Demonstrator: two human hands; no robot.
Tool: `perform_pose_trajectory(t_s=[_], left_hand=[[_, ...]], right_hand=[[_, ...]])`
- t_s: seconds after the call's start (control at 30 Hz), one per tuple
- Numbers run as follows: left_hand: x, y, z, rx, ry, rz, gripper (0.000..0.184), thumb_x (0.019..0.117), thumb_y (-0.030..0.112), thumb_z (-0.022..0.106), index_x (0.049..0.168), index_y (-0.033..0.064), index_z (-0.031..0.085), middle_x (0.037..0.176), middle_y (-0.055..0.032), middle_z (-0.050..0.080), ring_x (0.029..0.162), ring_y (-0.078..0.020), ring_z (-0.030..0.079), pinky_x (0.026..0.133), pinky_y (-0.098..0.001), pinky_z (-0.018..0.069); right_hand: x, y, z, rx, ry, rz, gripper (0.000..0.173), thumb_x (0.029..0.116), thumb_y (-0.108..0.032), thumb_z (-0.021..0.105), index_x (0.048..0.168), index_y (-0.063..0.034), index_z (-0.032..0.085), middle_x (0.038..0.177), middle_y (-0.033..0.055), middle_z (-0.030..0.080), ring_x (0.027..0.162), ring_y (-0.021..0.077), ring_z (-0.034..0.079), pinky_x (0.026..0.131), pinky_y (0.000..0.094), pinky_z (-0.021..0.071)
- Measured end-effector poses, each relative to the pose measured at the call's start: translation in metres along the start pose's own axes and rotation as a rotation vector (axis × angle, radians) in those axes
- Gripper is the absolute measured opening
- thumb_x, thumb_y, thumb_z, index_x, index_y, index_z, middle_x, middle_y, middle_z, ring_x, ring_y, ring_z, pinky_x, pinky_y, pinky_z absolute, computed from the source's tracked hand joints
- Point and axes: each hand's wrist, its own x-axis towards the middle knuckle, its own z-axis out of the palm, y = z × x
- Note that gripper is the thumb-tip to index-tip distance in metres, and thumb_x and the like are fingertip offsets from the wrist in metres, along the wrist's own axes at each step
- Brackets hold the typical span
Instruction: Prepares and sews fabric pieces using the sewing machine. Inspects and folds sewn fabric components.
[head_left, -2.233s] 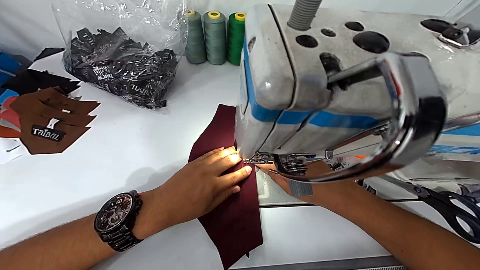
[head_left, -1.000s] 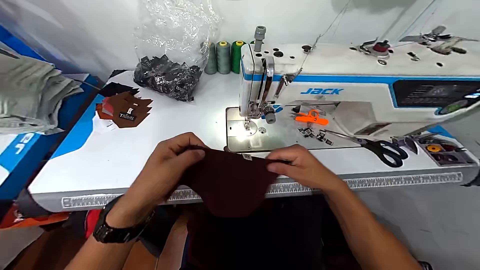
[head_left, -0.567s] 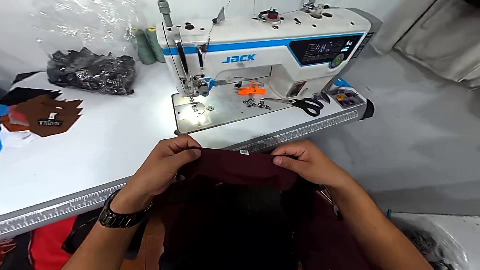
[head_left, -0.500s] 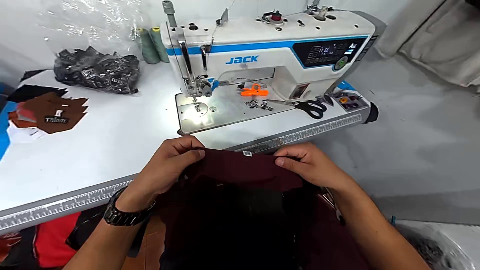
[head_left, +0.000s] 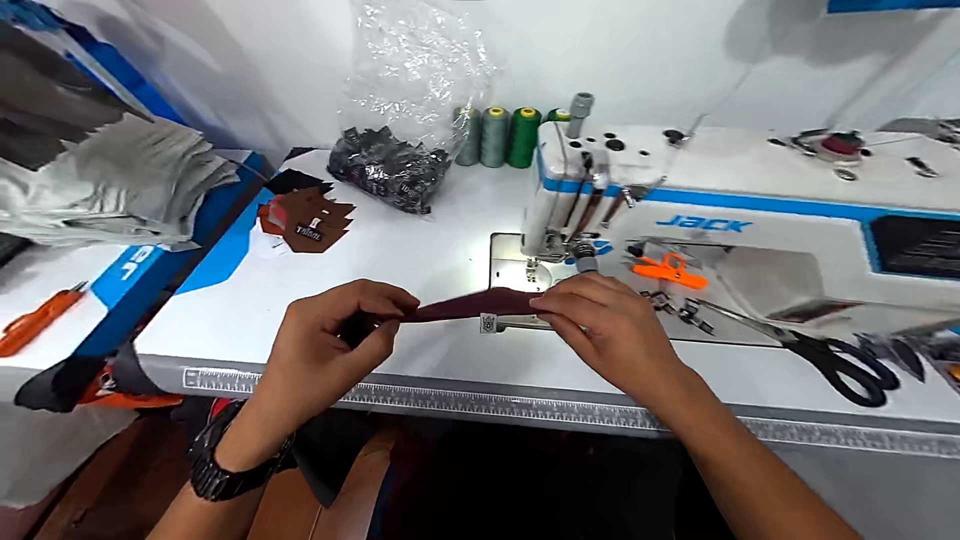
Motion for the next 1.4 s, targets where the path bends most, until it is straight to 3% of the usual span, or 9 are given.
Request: perform_pose_trajectory(t_s=[0.17,0.27,0.47,0.57,0.67,0.77,1.0,1.13,1.4], left_hand=[[-0.010,-0.001,0.017,-0.107,0.012,-0.042,0.013,0.0877,0.005,0.062,0.097,0.0133,0.064,0.103,0.0037,0.075,0.070,-0.0006,0.065,0.057,-0.0147,0.0525],[-0.007,0.003,0.027,-0.113,0.025,-0.070,0.016,0.0875,0.001,0.060,0.100,0.0109,0.063,0.097,0.0035,0.074,0.068,-0.0002,0.063,0.056,-0.0135,0.0512],[-0.013,0.026,0.029,-0.291,-0.096,-0.236,0.036,0.0979,0.022,0.067,0.132,0.0134,0.058,0.093,0.0031,0.066,0.073,-0.0062,0.064,0.059,-0.0180,0.0555],[-0.018,0.036,0.036,-0.327,-0.124,-0.322,0.031,0.0796,0.024,0.085,0.103,0.0176,0.066,0.074,0.0049,0.064,0.057,-0.0051,0.059,0.045,-0.0171,0.0486],[-0.023,0.038,0.040,-0.246,-0.116,-0.244,0.021,0.0837,0.017,0.083,0.081,0.0155,0.062,0.070,0.0056,0.058,0.053,-0.0035,0.049,0.043,-0.0157,0.0360],[-0.028,0.041,0.040,-0.239,-0.152,-0.165,0.015,0.0917,0.017,0.075,0.085,0.0161,0.061,0.096,0.0069,0.071,0.069,0.0006,0.058,0.054,-0.0139,0.0437],[-0.036,0.059,0.047,-0.334,-0.057,-0.260,0.023,0.0826,0.008,0.083,0.083,0.0142,0.061,0.087,0.0061,0.076,0.066,-0.0022,0.062,0.051,-0.0168,0.0439],[-0.038,0.067,0.052,-0.381,-0.013,-0.307,0.029,0.0813,0.007,0.084,0.105,0.0129,0.069,0.088,0.0039,0.074,0.076,-0.0058,0.069,0.062,-0.0186,0.0569],[-0.038,0.074,0.059,-0.362,0.070,-0.330,0.018,0.0818,0.006,0.083,0.098,0.0137,0.078,0.081,0.0055,0.073,0.068,-0.0040,0.065,0.056,-0.0170,0.0522]], right_hand=[[0.001,-0.034,0.034,0.339,-0.143,0.150,0.033,0.0974,-0.027,0.068,0.128,-0.0162,0.070,0.114,-0.0034,0.073,0.105,0.0099,0.068,0.094,0.0370,0.0556],[0.002,-0.059,0.049,0.654,-0.092,0.288,0.027,0.0946,-0.013,0.071,0.121,-0.0106,0.071,0.102,-0.0029,0.072,0.082,0.0036,0.067,0.072,0.0216,0.0594],[-0.002,-0.081,0.036,0.786,0.019,0.388,0.034,0.0911,-0.006,0.075,0.123,-0.0071,0.062,0.095,-0.0003,0.073,0.083,0.0081,0.071,0.070,0.0225,0.0614],[-0.003,-0.091,0.022,0.752,0.003,0.361,0.039,0.0904,-0.004,0.075,0.126,-0.0076,0.059,0.097,-0.0011,0.075,0.084,0.0083,0.072,0.071,0.0220,0.0612],[-0.007,-0.099,0.011,0.718,-0.040,0.336,0.042,0.0903,-0.006,0.076,0.128,-0.0091,0.058,0.097,-0.0023,0.076,0.084,0.0083,0.072,0.071,0.0219,0.0618],[-0.012,-0.103,0.002,0.682,-0.062,0.316,0.043,0.0900,-0.008,0.077,0.129,-0.0087,0.058,0.095,-0.0022,0.075,0.083,0.0090,0.072,0.072,0.0229,0.0619],[-0.014,-0.111,-0.015,0.621,-0.019,0.292,0.041,0.0888,-0.010,0.078,0.126,-0.0093,0.061,0.093,-0.0025,0.073,0.081,0.0094,0.069,0.070,0.0223,0.0597],[-0.013,-0.117,-0.020,0.590,0.037,0.272,0.040,0.0877,-0.010,0.079,0.124,-0.0089,0.062,0.094,-0.0019,0.074,0.082,0.0093,0.070,0.070,0.0226,0.0606],[-0.015,-0.117,-0.021,0.512,0.066,0.237,0.038,0.0868,-0.014,0.081,0.120,-0.0102,0.064,0.096,-0.0030,0.072,0.082,0.0077,0.069,0.071,0.0212,0.0598]])
